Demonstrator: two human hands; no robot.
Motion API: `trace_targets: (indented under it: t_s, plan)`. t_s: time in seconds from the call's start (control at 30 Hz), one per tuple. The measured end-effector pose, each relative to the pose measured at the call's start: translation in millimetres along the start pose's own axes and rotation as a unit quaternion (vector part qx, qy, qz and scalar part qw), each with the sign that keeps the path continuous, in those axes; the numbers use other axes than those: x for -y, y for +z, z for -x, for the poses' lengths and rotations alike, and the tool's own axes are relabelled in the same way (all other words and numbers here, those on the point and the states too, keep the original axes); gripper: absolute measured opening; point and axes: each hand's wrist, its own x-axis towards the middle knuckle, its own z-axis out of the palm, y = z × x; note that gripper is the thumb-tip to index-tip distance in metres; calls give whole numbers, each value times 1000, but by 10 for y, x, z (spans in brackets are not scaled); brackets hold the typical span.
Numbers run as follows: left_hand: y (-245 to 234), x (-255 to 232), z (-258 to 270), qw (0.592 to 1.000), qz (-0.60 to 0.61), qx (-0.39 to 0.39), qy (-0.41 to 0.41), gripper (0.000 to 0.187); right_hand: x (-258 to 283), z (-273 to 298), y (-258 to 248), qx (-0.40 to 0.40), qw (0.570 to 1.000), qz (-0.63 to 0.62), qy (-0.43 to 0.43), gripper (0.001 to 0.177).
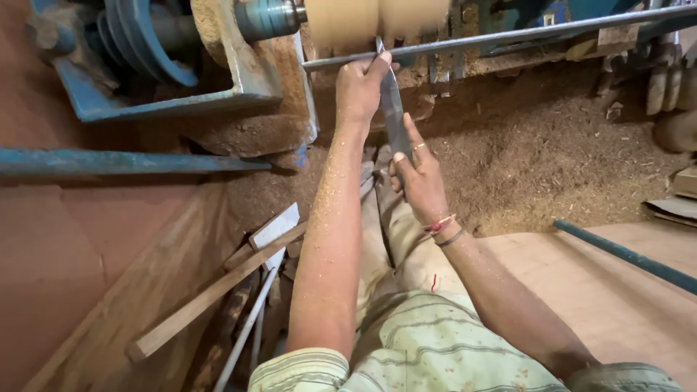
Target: The person mounts a wooden blank in a lathe, starts it spinning, and shapes the rotating wood with hand chisels resting on a tool rest, producing wood shavings. They then stop the lathe, loosen the workpiece, and remove the shaped wooden piece by hand.
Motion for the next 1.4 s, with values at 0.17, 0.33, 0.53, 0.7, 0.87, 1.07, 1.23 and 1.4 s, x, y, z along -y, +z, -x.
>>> trace_targets:
  t_s: [0.17, 0.33, 0.53, 0.7, 0.87, 1.07, 1.23, 1.4]
  plan:
    - [-43, -63, 57, 1000, -7, -6, 7, 37, -62, -28, -19, 7, 1000, -28, -9, 70]
    - [-91, -53, 44, 999, 3, 38, 24, 38, -97, -40, -15, 18, 1000, 0, -6, 70]
    - [-61, -66, 29, 1000, -5, 18, -7, 39, -131, -48, 36, 12, 1000, -12, -24, 69]
    - [-100, -15, 12, 999, -25, 19, 11, 38, -109, -1, 98, 6, 999, -40, -17, 69]
    - [-99, -121, 35, 998, -52, 27, -2, 37, -117, 28, 193, -22, 999, -18, -31, 70]
    - [-68, -9, -8, 1000, -7, 20, 7, 37, -162, -20, 90, 1, 998, -53, -38, 70]
    - [-59, -52, 5, 1000, -2, 21, -1, 38, -99, -25, 75, 3, 999, -47, -6, 71]
    - [-170, 81, 149, 993, -33, 95, 56, 36, -13, 163, -99, -1, 1000, -12, 8, 68]
